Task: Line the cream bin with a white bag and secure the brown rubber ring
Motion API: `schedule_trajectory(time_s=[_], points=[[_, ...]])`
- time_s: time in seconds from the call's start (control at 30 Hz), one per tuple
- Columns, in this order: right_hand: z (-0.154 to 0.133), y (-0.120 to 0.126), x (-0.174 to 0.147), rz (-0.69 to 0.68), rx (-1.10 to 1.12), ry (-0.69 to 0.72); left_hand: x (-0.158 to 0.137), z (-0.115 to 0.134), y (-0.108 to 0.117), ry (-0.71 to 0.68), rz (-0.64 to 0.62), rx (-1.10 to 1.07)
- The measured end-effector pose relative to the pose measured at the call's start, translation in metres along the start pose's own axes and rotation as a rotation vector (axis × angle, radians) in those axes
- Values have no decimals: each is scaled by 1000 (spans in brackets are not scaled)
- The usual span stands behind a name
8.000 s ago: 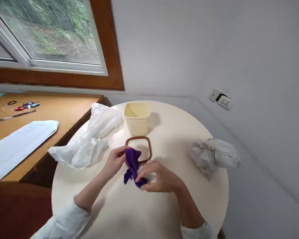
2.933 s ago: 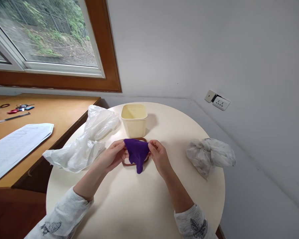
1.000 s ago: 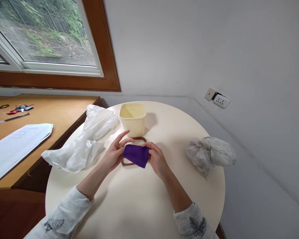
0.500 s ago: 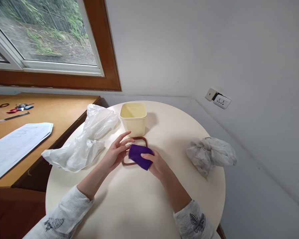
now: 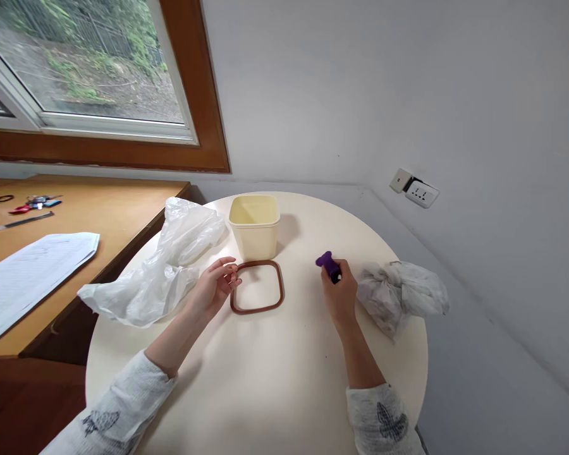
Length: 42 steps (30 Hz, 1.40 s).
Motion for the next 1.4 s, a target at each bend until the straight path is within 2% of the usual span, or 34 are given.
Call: schedule_trajectory(time_s=[0.03, 0.1, 0.17, 0.2, 0.3, 0.53, 0.73, 1.07, 1.4], points=[[0, 1, 0, -41, -162, 96, 0, 0, 0, -2, -2, -1], [2, -3, -4, -238, -414, 222, 2, -1, 1, -7, -9, -5], [6, -8, -11, -414, -577, 268, 3, -2, 1, -12, -21, -9], [6, -10, -14, -452, -631, 273, 4, -2, 1, -12, -26, -10], [2, -13, -18, -425, -694, 249, 6, -2, 2, -17, -36, -12], [3, -33, -20, -363, -591, 191, 7, -3, 5, -26, -34, -11], [19, -53, -35, -616, -780, 113, 7, -3, 6, -30, -19, -4], [38, -38, -18, -652, -842, 104, 6, 1, 12, -91, 40, 119], [43, -31, -11, -549, -931, 157, 3, 9, 28, -184, 236, 467]])
Point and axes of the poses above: each hand's wrist, its own x-axis towards the middle knuckle, its own y-axis out of the back of the hand, z = x × y, the point moved 4 cm from there along x, towards the middle knuckle, and after that the axes turned 4 degrees about x, right-handed, at the moved point
